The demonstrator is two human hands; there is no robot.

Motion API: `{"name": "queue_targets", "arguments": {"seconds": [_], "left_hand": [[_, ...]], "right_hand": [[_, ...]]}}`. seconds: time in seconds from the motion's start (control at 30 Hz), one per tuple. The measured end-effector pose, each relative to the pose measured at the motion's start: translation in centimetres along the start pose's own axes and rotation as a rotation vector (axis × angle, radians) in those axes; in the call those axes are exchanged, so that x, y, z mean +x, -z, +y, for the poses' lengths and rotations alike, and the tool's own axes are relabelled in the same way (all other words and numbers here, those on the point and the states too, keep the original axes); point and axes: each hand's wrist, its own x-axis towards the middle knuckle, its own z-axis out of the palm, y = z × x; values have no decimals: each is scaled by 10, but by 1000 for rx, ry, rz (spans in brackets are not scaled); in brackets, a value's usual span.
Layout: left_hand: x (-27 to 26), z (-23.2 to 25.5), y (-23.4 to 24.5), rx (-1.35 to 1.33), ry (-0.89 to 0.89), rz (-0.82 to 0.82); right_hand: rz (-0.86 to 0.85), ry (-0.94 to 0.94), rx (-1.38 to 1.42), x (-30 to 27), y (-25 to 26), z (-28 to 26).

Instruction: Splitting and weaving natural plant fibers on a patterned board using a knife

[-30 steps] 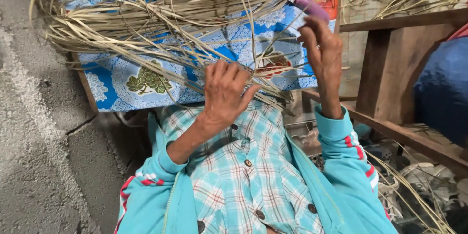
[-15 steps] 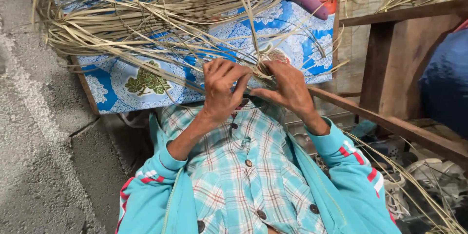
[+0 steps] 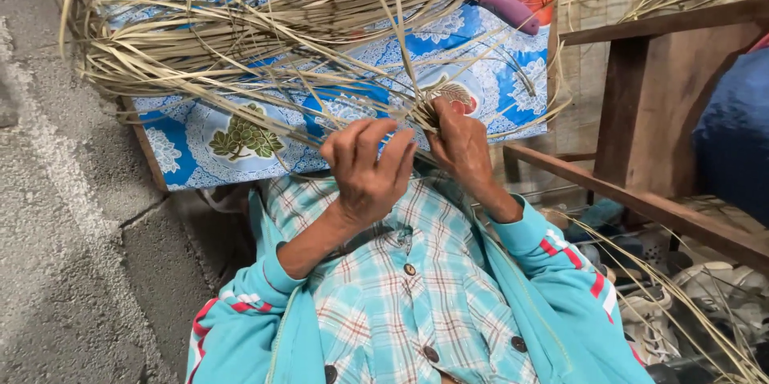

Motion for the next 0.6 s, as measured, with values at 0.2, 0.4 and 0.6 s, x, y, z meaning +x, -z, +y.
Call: {"name": "queue_targets", "arguments": {"seconds": [0.2, 0.4, 0.6], "left_hand": [[2, -17, -30, -3, 143, -215], [0, -25, -37, -228, 231, -250], [-1, -28, -38, -308, 231, -264]], "right_hand": [[109, 168, -26, 6, 18, -32], [320, 364, 22, 7, 4, -8], [383, 410, 28, 6, 17, -18]]}}
